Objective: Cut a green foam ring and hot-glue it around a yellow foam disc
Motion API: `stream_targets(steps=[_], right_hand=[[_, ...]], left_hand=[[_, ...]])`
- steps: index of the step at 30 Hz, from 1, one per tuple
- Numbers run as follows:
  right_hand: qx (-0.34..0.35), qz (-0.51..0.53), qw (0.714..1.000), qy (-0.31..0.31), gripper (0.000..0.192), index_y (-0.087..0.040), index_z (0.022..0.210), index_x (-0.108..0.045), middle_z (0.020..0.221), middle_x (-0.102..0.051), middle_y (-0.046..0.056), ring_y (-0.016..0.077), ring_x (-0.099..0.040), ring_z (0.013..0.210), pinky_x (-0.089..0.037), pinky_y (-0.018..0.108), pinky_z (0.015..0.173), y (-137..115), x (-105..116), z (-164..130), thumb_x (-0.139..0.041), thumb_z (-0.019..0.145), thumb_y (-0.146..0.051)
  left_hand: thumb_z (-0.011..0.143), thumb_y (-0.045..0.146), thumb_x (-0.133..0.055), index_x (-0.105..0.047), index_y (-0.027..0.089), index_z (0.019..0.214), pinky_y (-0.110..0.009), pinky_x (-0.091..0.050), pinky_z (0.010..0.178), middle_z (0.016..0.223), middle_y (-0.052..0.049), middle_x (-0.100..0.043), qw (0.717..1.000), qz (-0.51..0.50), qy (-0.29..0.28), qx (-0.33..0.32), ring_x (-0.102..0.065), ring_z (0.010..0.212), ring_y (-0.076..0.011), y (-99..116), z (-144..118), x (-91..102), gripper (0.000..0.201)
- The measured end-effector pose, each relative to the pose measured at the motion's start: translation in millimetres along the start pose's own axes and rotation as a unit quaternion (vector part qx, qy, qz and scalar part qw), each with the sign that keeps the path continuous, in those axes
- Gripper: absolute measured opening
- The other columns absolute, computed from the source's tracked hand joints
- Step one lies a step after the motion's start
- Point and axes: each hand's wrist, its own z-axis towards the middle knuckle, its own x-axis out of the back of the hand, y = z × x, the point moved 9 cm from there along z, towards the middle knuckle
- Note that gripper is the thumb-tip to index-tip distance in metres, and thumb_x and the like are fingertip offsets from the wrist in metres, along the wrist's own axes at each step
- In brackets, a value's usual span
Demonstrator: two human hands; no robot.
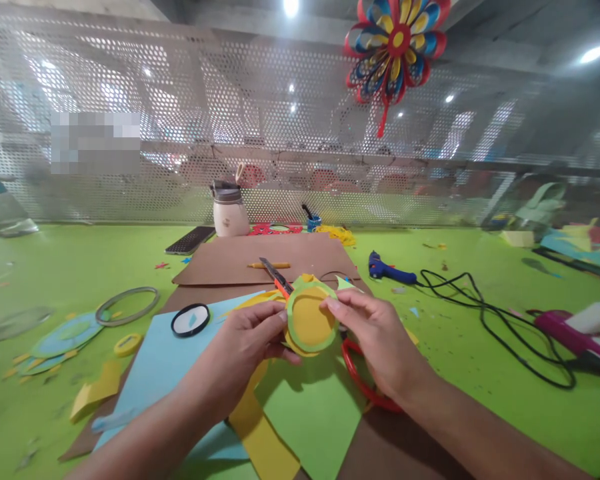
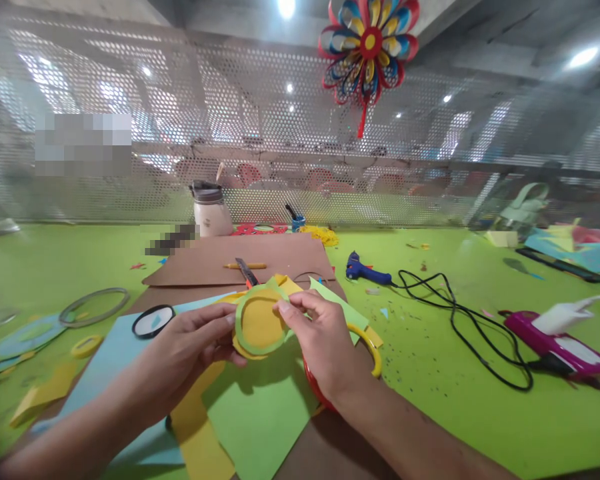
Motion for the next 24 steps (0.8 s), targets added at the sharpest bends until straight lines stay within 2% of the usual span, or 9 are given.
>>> stream_targets(steps=[4, 9, 15, 20, 24], right_hand=[[-0.009, 0.037, 0.999, -0.012, 0.011, -0.018, 0.077, -0.07, 0.078, -0.063, 0.002, 0.0161, -0.056, 0.076, -0.044, 0.029, 0.07, 2, -3, -1, -0.066, 0.077, -0.028], [-0.001, 0.075, 0.997, -0.024, 0.01, -0.019, 0.081, -0.073, 0.086, -0.065, 0.003, 0.0174, -0.057, 0.083, -0.043, 0.03, 0.078, -1, -2, -2, -0.068, 0.077, -0.026], [-0.048, 0.095, 0.991, -0.075, 0.013, -0.015, 0.075, -0.07, 0.074, -0.065, 0.003, 0.0123, -0.057, 0.064, -0.044, 0.026, 0.061, 4, -9, -3, -0.063, 0.08, -0.025], [-0.072, 0.092, 0.987, -0.112, 0.013, -0.014, 0.075, -0.07, 0.072, -0.064, 0.003, 0.0115, -0.057, 0.061, -0.044, 0.026, 0.057, 9, -17, -4, -0.064, 0.079, -0.025], [-0.061, 0.08, 0.99, -0.102, 0.013, -0.015, 0.075, -0.07, 0.072, -0.065, 0.002, 0.0123, -0.057, 0.062, -0.044, 0.026, 0.058, 8, -15, -3, -0.064, 0.078, -0.026]], left_hand=[[0.08, 0.031, -0.057, -0.069, 0.014, 0.089, -0.029, -0.053, 0.061, 0.083, -0.007, -0.066, 1.0, 0.005, 0.019, 0.005, -0.059, 0.073, -0.0178, 0, 0, 2.3, 0.023], [0.074, 0.027, -0.062, -0.064, 0.015, 0.068, -0.025, -0.051, 0.054, 0.064, 0.0, -0.054, 0.994, 0.0, 0.108, 0.005, -0.048, 0.056, -0.0108, -2, 1, 24.4, 0.013], [0.074, 0.025, -0.061, -0.062, 0.015, 0.077, -0.021, -0.049, 0.056, 0.072, 0.0, -0.058, 0.984, 0.003, 0.179, -0.01, -0.052, 0.061, -0.0102, 0, 0, 45.1, 0.01], [0.074, 0.028, -0.063, -0.06, 0.015, 0.083, -0.026, -0.051, 0.065, 0.079, -0.002, -0.062, 0.985, 0.001, 0.171, 0.003, -0.058, 0.068, -0.0131, -4, 2, 44.8, 0.017], [0.075, 0.029, -0.061, -0.061, 0.016, 0.081, -0.027, -0.051, 0.064, 0.078, -0.002, -0.063, 0.991, -0.002, 0.132, 0.007, -0.059, 0.069, -0.0143, -5, 4, 35.7, 0.014]])
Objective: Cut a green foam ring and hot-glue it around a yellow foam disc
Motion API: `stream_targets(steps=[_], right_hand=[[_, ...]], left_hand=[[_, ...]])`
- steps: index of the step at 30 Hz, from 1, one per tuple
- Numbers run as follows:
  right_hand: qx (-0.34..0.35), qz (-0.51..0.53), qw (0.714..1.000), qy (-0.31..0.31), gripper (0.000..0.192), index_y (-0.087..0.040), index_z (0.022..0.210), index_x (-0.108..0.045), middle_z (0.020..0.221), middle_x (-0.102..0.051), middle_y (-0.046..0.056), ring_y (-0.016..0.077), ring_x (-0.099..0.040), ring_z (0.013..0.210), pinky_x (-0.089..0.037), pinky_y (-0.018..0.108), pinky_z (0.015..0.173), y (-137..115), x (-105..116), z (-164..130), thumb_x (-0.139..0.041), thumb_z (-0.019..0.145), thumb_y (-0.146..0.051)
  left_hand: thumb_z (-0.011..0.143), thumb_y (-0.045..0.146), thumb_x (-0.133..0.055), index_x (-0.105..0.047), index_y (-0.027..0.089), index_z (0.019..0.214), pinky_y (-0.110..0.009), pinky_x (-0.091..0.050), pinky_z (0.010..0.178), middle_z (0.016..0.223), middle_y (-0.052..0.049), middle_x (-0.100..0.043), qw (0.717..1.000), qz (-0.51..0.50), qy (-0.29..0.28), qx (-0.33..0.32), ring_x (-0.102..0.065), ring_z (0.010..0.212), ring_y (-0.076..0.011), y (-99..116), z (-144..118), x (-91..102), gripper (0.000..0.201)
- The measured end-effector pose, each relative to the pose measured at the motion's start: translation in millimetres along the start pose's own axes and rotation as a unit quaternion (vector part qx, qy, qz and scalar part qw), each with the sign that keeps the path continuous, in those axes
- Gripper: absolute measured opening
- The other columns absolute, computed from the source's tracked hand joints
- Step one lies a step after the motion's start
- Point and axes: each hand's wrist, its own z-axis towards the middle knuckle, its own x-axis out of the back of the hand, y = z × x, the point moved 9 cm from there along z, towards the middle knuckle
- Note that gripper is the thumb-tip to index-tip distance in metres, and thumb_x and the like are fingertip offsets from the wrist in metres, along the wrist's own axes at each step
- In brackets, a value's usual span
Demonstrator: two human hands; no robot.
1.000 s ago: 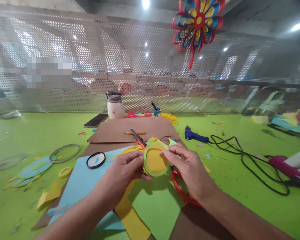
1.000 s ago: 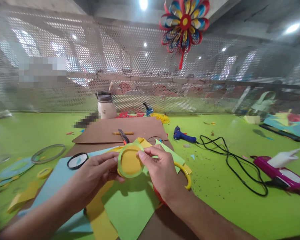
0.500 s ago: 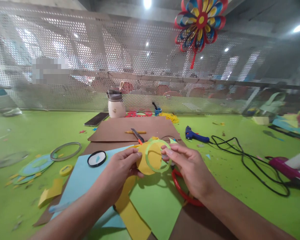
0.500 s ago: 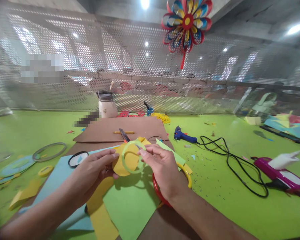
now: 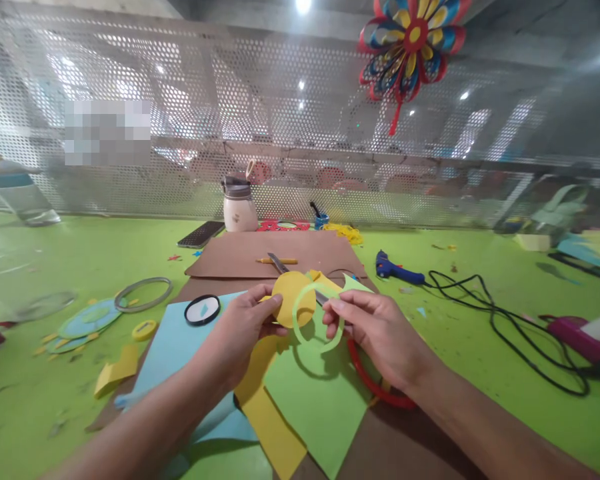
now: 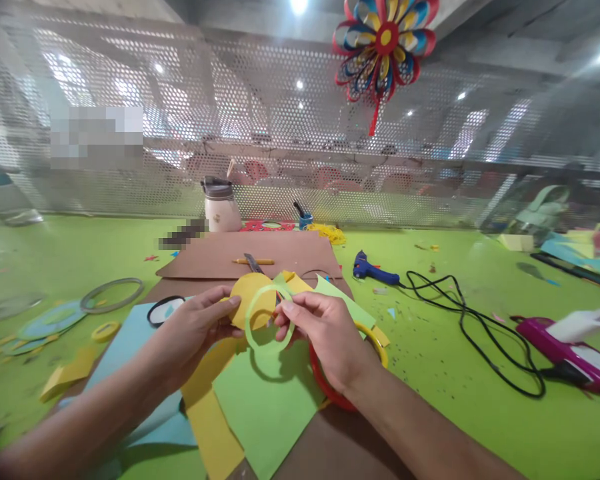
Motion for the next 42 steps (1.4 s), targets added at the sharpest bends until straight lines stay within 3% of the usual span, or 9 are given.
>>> stream_targets(steps=[8, 15, 20, 28, 33, 37, 42], right_hand=[[0.033, -0.051, 0.996, 0.064, 0.012, -0.017, 0.072, -0.072, 0.069, -0.062, -0.001, 0.0106, -0.049, 0.061, -0.038, 0.024, 0.058, -5, 9, 1, -0.068, 0.074, -0.028], [0.029, -0.06, 0.994, 0.085, 0.016, -0.015, 0.071, -0.069, 0.059, -0.051, -0.005, 0.0075, -0.036, 0.05, -0.026, 0.023, 0.047, -1, 13, 3, -0.068, 0.075, -0.031], [0.001, -0.041, 0.997, 0.065, 0.017, -0.016, 0.073, -0.068, 0.058, -0.05, -0.005, 0.0065, -0.033, 0.047, -0.022, 0.022, 0.044, 6, 9, 1, -0.068, 0.074, -0.033], [-0.048, -0.057, 0.997, 0.007, 0.019, -0.015, 0.073, -0.067, 0.057, -0.05, -0.005, 0.0062, -0.04, 0.044, -0.03, 0.02, 0.043, 15, -1, -1, -0.065, 0.076, -0.034], [-0.07, -0.144, 0.987, -0.018, 0.02, -0.017, 0.067, -0.063, 0.052, -0.05, -0.005, 0.0063, -0.041, 0.04, -0.031, 0.02, 0.04, 20, -1, -1, -0.062, 0.076, -0.034], [-0.067, -0.266, 0.961, -0.02, 0.013, -0.017, 0.067, -0.065, 0.049, -0.053, -0.004, 0.0087, -0.044, 0.037, -0.033, 0.022, 0.038, 20, 7, 0, -0.062, 0.074, -0.027], [-0.041, -0.356, 0.933, -0.016, 0.014, -0.02, 0.074, -0.068, 0.052, -0.059, 0.0, 0.0134, -0.052, 0.04, -0.035, 0.025, 0.038, 15, 17, 3, -0.057, 0.078, -0.027]], left_hand=[[0.081, 0.025, -0.055, -0.065, 0.015, 0.092, -0.032, -0.054, 0.07, 0.088, -0.008, -0.065, 0.989, -0.086, -0.119, 0.02, -0.06, 0.074, -0.0166, -5, -7, -26.7, 0.017], [0.085, 0.017, -0.047, -0.064, 0.015, 0.095, -0.035, -0.056, 0.073, 0.09, -0.007, -0.064, 0.985, -0.095, -0.145, 0.007, -0.059, 0.079, -0.0159, -2, -10, -32.8, 0.02], [0.084, 0.018, -0.05, -0.063, 0.015, 0.088, -0.033, -0.058, 0.069, 0.087, -0.005, -0.061, 0.988, -0.101, -0.113, -0.002, -0.058, 0.071, -0.0135, 0, -7, -24.5, 0.015], [0.074, 0.008, -0.053, -0.058, 0.013, 0.077, -0.034, -0.06, 0.064, 0.079, -0.003, -0.06, 0.993, -0.1, 0.032, -0.049, -0.059, 0.061, -0.0111, 11, 6, 12.7, 0.008], [0.073, 0.008, -0.054, -0.058, 0.013, 0.082, -0.033, -0.06, 0.063, 0.084, -0.006, -0.063, 0.993, -0.088, 0.045, -0.062, -0.063, 0.067, -0.0143, 14, 6, 15.4, 0.01], [0.076, 0.011, -0.053, -0.056, 0.011, 0.092, -0.03, -0.059, 0.06, 0.092, -0.01, -0.065, 0.994, -0.07, 0.05, -0.069, -0.065, 0.077, -0.0189, 15, 6, 14.3, 0.016], [0.075, 0.011, -0.057, -0.055, 0.013, 0.083, -0.03, -0.059, 0.061, 0.08, -0.003, -0.06, 0.992, -0.077, 0.061, -0.083, -0.062, 0.068, -0.0134, 15, 8, 16.6, 0.009]])
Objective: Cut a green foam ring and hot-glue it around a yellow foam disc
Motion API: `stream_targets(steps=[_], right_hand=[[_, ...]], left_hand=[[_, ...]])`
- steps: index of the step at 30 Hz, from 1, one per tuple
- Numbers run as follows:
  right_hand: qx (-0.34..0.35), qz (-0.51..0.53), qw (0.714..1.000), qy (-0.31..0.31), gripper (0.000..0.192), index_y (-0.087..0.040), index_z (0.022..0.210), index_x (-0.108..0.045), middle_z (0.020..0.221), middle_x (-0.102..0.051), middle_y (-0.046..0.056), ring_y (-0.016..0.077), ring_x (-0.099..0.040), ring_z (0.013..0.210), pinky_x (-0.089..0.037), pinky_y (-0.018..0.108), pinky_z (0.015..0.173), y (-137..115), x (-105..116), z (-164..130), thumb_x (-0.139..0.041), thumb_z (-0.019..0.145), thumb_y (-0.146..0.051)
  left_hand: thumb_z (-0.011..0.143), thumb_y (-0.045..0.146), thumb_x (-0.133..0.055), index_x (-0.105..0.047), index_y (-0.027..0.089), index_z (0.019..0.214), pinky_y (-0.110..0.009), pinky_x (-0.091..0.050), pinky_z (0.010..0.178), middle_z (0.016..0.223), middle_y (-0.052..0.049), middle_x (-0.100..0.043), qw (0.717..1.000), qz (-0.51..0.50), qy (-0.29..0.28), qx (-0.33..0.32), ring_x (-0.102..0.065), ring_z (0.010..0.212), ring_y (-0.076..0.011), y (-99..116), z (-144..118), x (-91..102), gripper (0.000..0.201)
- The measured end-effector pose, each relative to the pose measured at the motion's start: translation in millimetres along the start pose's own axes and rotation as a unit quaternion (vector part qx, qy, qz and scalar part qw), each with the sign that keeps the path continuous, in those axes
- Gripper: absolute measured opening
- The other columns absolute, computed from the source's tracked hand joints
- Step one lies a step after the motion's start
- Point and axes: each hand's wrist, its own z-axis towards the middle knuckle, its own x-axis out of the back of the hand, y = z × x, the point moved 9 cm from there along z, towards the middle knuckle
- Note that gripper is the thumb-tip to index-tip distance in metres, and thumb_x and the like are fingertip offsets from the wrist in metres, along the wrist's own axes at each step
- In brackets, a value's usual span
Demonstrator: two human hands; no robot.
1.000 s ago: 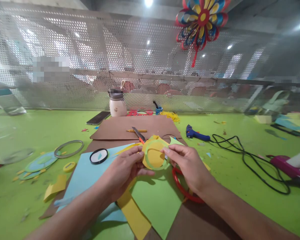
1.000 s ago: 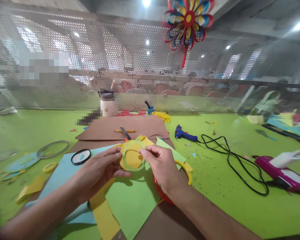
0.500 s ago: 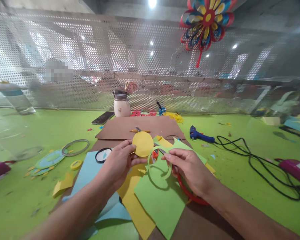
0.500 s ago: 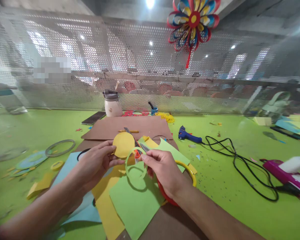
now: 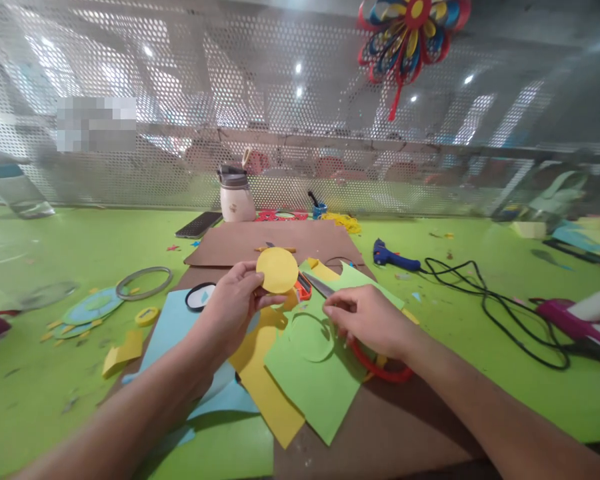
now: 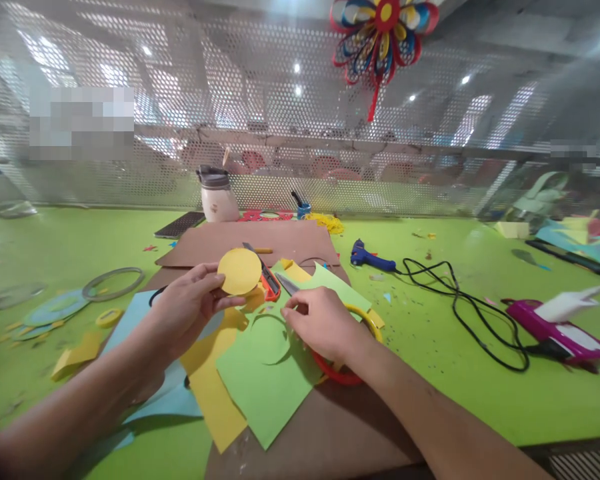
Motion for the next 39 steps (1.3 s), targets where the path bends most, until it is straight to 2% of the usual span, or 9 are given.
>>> stream_targets(steps=[7, 13, 18, 24, 33, 39], right_hand=[[0.021, -0.1, 0.993, 0.057, 0.024, -0.017, 0.064, -0.065, 0.054, -0.058, -0.001, 0.0139, -0.057, 0.049, -0.039, 0.025, 0.045, -10, 25, 2, -0.053, 0.083, -0.027], [0.011, -0.164, 0.983, 0.08, 0.022, -0.013, 0.08, -0.062, 0.071, -0.062, -0.002, 0.0113, -0.06, 0.06, -0.05, 0.028, 0.058, -5, 41, 11, -0.053, 0.09, -0.03], [-0.012, -0.19, 0.98, 0.059, 0.019, -0.014, 0.094, -0.062, 0.09, -0.066, 0.002, 0.015, -0.064, 0.074, -0.053, 0.032, 0.066, 0, 38, 17, -0.053, 0.09, -0.03], [-0.021, -0.2, 0.978, 0.053, 0.021, -0.014, 0.102, -0.061, 0.1, -0.064, 0.004, 0.0175, -0.064, 0.082, -0.053, 0.035, 0.07, 5, 35, 20, -0.054, 0.09, -0.029], [-0.009, -0.204, 0.978, 0.039, 0.021, -0.015, 0.104, -0.06, 0.103, -0.064, 0.005, 0.0182, -0.064, 0.084, -0.053, 0.035, 0.071, 13, 22, 26, -0.054, 0.09, -0.029], [0.011, -0.212, 0.977, 0.014, 0.021, -0.014, 0.103, -0.06, 0.095, -0.065, 0.003, 0.0152, -0.064, 0.075, -0.054, 0.032, 0.065, 7, 14, 23, -0.053, 0.09, -0.029]], left_hand=[[0.074, 0.012, -0.058, -0.056, 0.014, 0.077, -0.028, -0.059, 0.061, 0.069, 0.002, -0.054, 1.0, 0.013, -0.022, 0.016, -0.055, 0.056, -0.0078, -4, 1, -2.2, 0.004], [0.077, 0.013, -0.056, -0.057, 0.014, 0.085, -0.021, -0.057, 0.052, 0.075, -0.002, -0.063, 0.999, 0.034, -0.024, 0.031, -0.058, 0.056, -0.0087, -5, 1, -1.9, 0.008], [0.077, 0.011, -0.055, -0.059, 0.013, 0.086, -0.021, -0.058, 0.054, 0.074, -0.001, -0.062, 1.0, 0.017, -0.006, 0.016, -0.056, 0.054, -0.0067, -1, 3, 1.9, 0.01], [0.078, 0.009, -0.055, -0.057, 0.012, 0.09, -0.022, -0.059, 0.056, 0.08, -0.003, -0.062, 1.0, 0.009, 0.002, 0.005, -0.058, 0.059, -0.0084, -2, 5, 5.6, 0.013], [0.074, 0.01, -0.06, -0.058, 0.011, 0.095, -0.025, -0.06, 0.059, 0.08, -0.005, -0.063, 1.0, 0.01, -0.013, 0.001, -0.062, 0.063, -0.0121, -6, 7, 6.3, 0.02], [0.072, 0.009, -0.061, -0.058, 0.012, 0.088, -0.025, -0.059, 0.058, 0.078, -0.004, -0.062, 1.0, 0.003, -0.018, 0.01, -0.063, 0.063, -0.0124, -8, 6, 4.0, 0.016]])
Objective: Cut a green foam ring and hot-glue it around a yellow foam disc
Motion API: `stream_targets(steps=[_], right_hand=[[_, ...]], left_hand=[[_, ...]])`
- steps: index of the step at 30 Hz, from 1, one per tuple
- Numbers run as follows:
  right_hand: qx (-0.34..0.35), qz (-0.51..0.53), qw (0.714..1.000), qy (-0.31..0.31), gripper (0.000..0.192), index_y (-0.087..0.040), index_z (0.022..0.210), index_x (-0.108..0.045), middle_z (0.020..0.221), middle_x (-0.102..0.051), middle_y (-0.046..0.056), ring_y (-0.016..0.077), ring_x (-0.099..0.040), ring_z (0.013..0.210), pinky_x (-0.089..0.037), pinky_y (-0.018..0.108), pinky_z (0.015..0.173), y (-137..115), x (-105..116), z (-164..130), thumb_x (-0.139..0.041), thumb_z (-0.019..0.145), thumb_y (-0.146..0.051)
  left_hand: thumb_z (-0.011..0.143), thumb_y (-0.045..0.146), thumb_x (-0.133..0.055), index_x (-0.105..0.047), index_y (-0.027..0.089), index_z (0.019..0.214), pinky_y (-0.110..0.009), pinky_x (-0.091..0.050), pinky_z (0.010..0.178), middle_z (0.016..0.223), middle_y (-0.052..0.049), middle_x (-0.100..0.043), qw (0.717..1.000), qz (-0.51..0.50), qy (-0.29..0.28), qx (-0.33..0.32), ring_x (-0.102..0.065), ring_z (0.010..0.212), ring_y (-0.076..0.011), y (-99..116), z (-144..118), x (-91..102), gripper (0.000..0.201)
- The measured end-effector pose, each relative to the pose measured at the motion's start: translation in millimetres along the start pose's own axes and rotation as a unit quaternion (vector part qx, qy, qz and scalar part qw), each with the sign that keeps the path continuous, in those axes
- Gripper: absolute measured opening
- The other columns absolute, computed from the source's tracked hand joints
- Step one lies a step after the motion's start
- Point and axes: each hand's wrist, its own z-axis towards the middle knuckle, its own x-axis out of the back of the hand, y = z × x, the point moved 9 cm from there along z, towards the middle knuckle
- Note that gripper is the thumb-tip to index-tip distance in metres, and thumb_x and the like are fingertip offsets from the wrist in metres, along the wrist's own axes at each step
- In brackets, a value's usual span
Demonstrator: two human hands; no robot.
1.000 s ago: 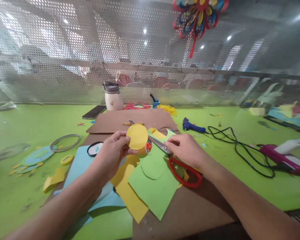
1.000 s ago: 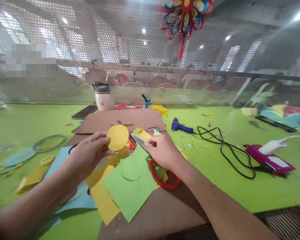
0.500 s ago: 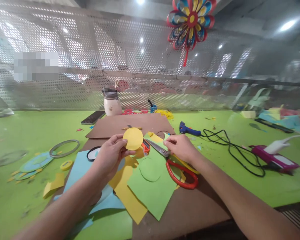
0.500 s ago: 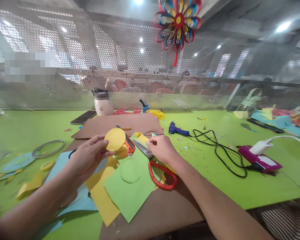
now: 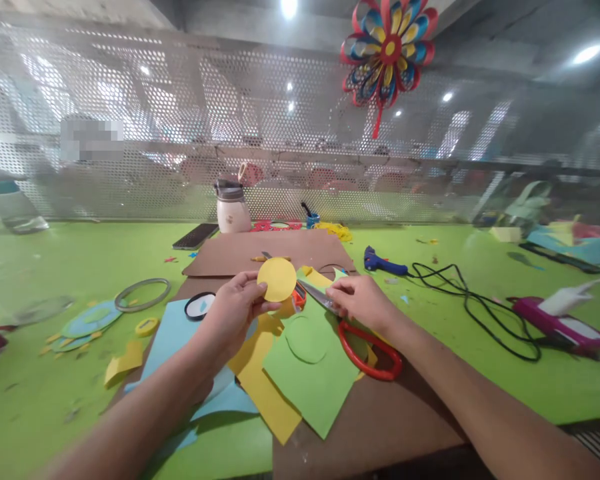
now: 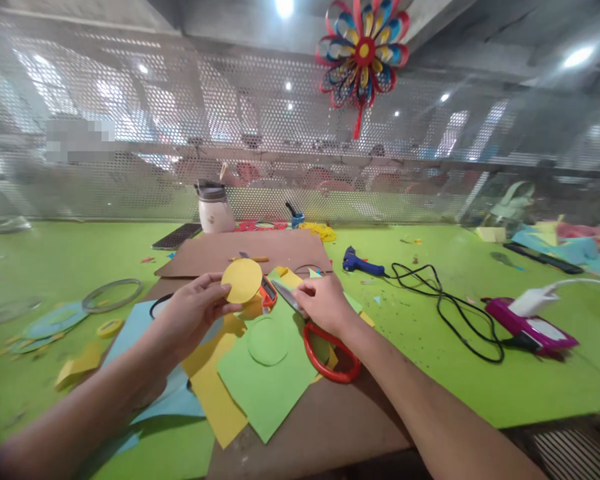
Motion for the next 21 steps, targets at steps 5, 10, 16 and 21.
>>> stream_targets(steps=[5, 10, 16, 21], right_hand=[[0.079, -0.051, 0.995, -0.015, 0.019, -0.015, 0.101, -0.06, 0.099, -0.064, 0.004, 0.0167, -0.063, 0.082, -0.052, 0.036, 0.073, -22, -13, -6, -0.053, 0.09, -0.028], [0.129, -0.135, 0.982, -0.04, 0.022, -0.016, 0.106, -0.059, 0.105, -0.063, 0.005, 0.0189, -0.062, 0.089, -0.051, 0.039, 0.077, -38, -27, -5, -0.054, 0.09, -0.029], [0.171, -0.191, 0.963, -0.086, 0.023, -0.016, 0.108, -0.058, 0.108, -0.062, 0.006, 0.0195, -0.062, 0.09, -0.051, 0.04, 0.077, -51, -36, 4, -0.055, 0.089, -0.029], [0.183, -0.204, 0.957, -0.092, 0.022, -0.016, 0.108, -0.058, 0.108, -0.062, 0.006, 0.0187, -0.062, 0.088, -0.052, 0.038, 0.075, -53, -40, 7, -0.054, 0.089, -0.029]], left_hand=[[0.073, 0.012, -0.061, -0.057, 0.013, 0.076, -0.023, -0.059, 0.054, 0.075, -0.001, -0.058, 1.0, -0.005, 0.011, -0.005, -0.059, 0.054, -0.0081, 1, 1, 2.2, 0.005], [0.073, 0.014, -0.061, -0.056, 0.014, 0.072, -0.023, -0.058, 0.053, 0.07, 0.002, -0.055, 1.0, -0.005, 0.017, -0.006, -0.057, 0.053, -0.0076, 2, 0, 3.0, 0.005], [0.073, 0.017, -0.062, -0.054, 0.015, 0.074, -0.025, -0.058, 0.051, 0.071, 0.001, -0.057, 1.0, 0.001, 0.019, -0.009, -0.058, 0.057, -0.0101, 3, 0, 4.0, 0.008], [0.07, 0.019, -0.065, -0.055, 0.016, 0.075, -0.026, -0.058, 0.054, 0.07, 0.001, -0.057, 1.0, 0.004, 0.022, -0.018, -0.057, 0.057, -0.0102, 4, 0, 5.1, 0.011]])
